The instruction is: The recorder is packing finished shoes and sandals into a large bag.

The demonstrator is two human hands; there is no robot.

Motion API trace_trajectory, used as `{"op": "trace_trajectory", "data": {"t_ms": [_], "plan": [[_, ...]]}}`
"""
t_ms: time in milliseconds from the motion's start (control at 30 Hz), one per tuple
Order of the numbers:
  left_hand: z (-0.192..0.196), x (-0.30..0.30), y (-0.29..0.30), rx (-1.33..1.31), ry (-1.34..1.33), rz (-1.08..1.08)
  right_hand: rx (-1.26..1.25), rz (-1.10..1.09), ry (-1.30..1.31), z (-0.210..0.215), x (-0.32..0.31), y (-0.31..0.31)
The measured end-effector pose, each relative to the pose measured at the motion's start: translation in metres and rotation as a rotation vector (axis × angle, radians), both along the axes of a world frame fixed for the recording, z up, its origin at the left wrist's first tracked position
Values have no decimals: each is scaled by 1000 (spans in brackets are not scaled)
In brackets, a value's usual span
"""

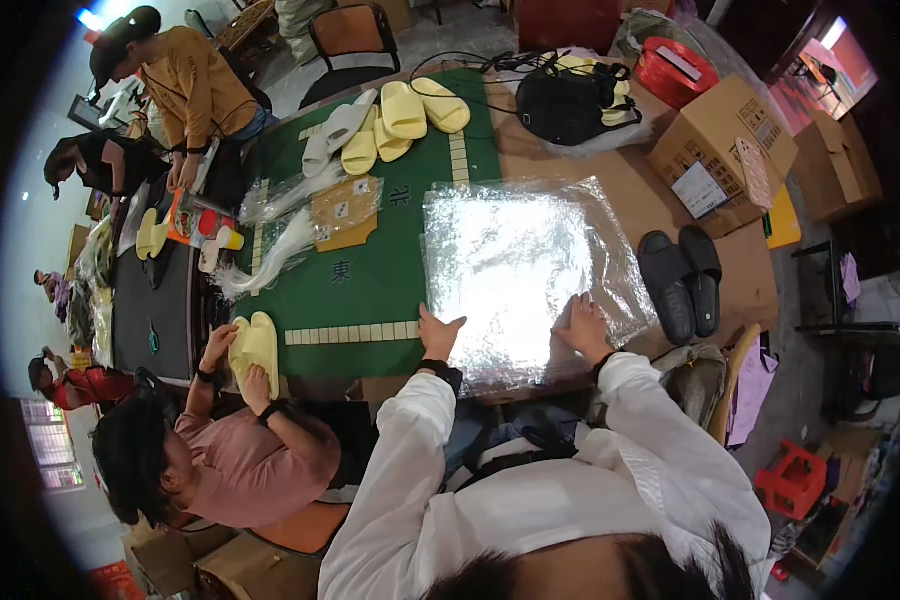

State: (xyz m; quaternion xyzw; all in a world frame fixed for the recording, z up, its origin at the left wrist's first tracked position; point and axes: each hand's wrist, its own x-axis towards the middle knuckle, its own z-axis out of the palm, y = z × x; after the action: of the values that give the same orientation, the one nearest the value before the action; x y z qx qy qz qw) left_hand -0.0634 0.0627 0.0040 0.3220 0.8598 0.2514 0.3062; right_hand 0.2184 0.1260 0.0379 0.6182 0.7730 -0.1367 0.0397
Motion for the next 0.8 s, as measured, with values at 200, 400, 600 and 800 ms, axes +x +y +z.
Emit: {"op": "trace_trajectory", "data": {"t_ms": [200, 400, 600, 800], "plan": [[-18, 0, 1, 131, -136, 27, 168, -42, 101, -24, -18, -5], [0, -9, -1, 199, -405, -5, 153, -60, 334, -16, -36, 17], [2, -29, -12, 384, -595, 110, -15, 8, 440, -4, -135, -19], [-17, -74, -33, 282, -829, 153, -183, 94, 341, 30, -200, -64]]}}
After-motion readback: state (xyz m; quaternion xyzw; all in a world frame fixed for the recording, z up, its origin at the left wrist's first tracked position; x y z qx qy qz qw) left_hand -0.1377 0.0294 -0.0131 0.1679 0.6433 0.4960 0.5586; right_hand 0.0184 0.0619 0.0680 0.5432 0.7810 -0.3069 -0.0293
